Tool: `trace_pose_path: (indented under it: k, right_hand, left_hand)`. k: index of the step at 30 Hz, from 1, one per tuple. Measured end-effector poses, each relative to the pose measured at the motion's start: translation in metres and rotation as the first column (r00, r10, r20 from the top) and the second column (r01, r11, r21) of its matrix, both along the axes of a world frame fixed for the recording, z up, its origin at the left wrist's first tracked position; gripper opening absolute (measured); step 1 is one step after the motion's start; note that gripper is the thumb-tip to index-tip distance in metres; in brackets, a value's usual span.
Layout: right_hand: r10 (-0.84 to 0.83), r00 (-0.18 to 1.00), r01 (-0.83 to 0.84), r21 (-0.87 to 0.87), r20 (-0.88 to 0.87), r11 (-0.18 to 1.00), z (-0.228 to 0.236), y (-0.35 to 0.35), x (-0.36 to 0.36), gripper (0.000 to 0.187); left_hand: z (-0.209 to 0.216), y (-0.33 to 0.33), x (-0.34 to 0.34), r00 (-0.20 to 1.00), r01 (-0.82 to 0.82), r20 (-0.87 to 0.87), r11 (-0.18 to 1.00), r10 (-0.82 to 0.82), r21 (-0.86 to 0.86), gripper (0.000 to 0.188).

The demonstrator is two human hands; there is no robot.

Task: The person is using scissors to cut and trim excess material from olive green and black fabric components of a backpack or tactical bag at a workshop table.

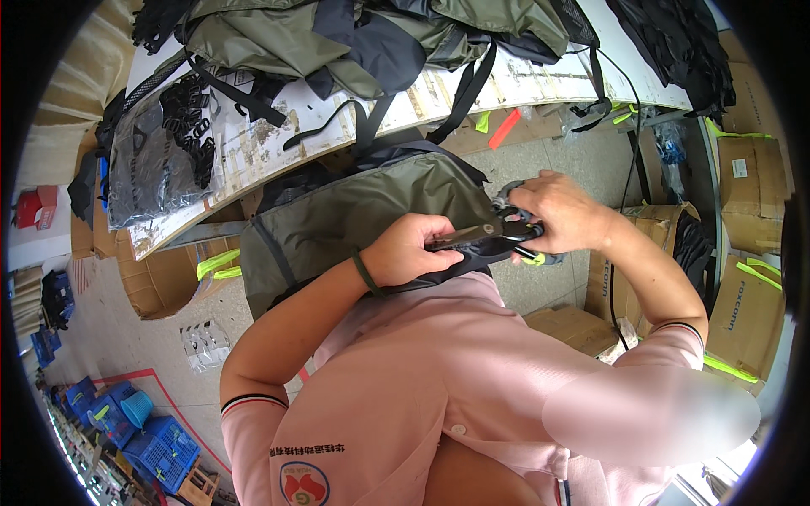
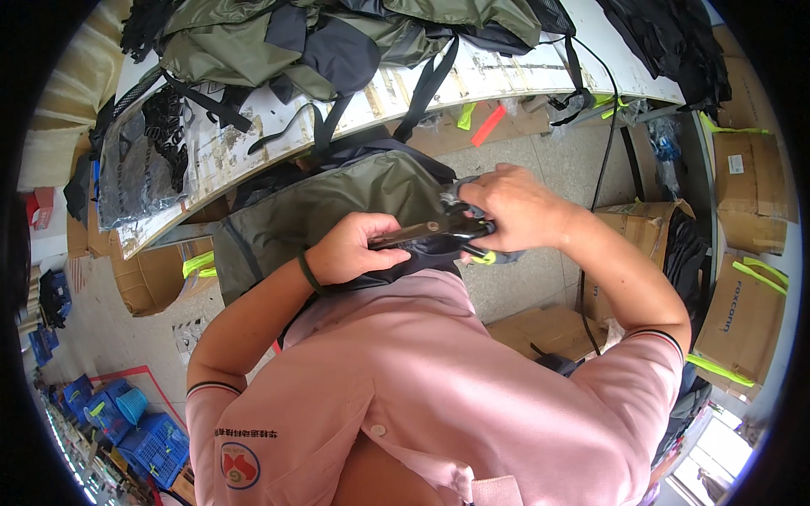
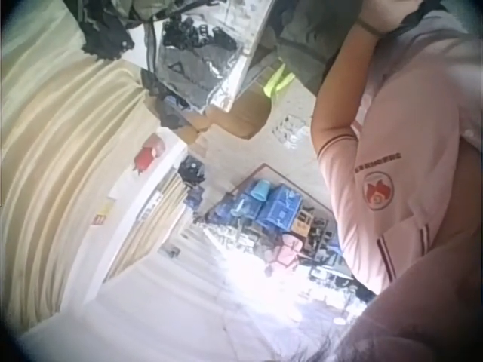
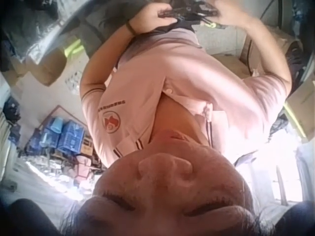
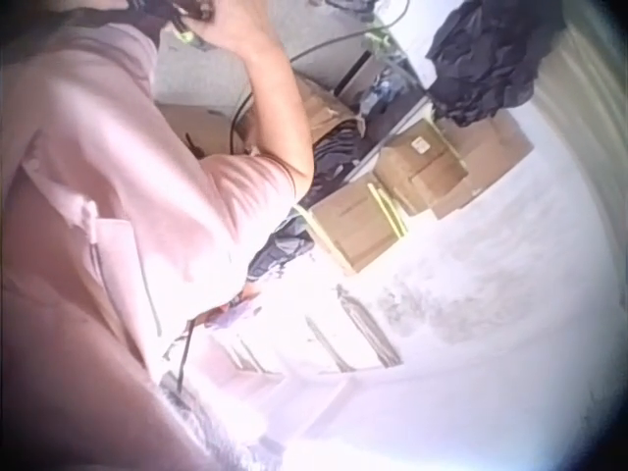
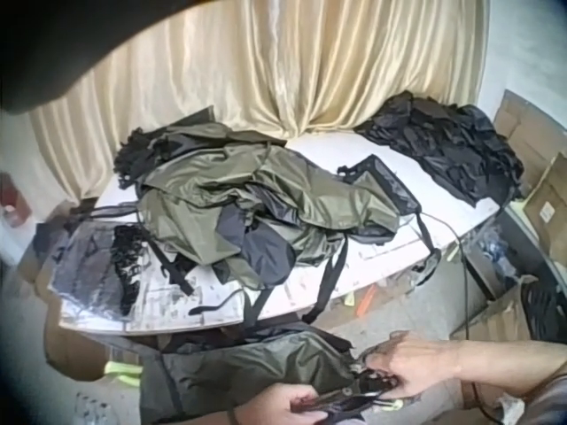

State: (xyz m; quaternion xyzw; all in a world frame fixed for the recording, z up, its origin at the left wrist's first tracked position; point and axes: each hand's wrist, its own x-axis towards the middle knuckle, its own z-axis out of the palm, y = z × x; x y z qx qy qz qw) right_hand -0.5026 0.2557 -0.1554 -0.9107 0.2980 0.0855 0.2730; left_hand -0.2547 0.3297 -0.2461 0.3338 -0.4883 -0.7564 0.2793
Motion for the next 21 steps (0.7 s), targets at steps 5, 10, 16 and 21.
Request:
trace_pose_path:
  k: [5, 10, 16, 21]
  right_hand:
    - [0.047, 0.997, -0.058, -0.193, -0.061, 0.980, 0.011, -0.003, -0.018, 0.043]
    - [0.033, 0.989, -0.057, -0.161, -0.145, 0.985, 0.018, -0.004, -0.018, 0.044]
    - [0.034, 0.987, -0.058, -0.152, -0.158, 0.987, 0.013, -0.002, -0.019, 0.044]
    - [0.040, 0.992, -0.058, -0.157, -0.120, 0.986, 0.012, -0.002, -0.020, 0.044]
  left_hand:
    - [0.006, -0.004, 0.001, 0.998, 0.049, 0.044, 0.998, -0.047, -0.042, 0.010]
    - [0.003, -0.001, -0.001, 0.998, 0.044, 0.047, 0.998, -0.042, -0.050, 0.010]
    - [0.007, -0.002, -0.001, 0.993, 0.061, 0.108, 0.997, -0.056, -0.049, 0.009]
    - [0.006, 0.000, -0.002, 0.996, 0.035, 0.084, 0.999, -0.031, -0.039, 0.009]
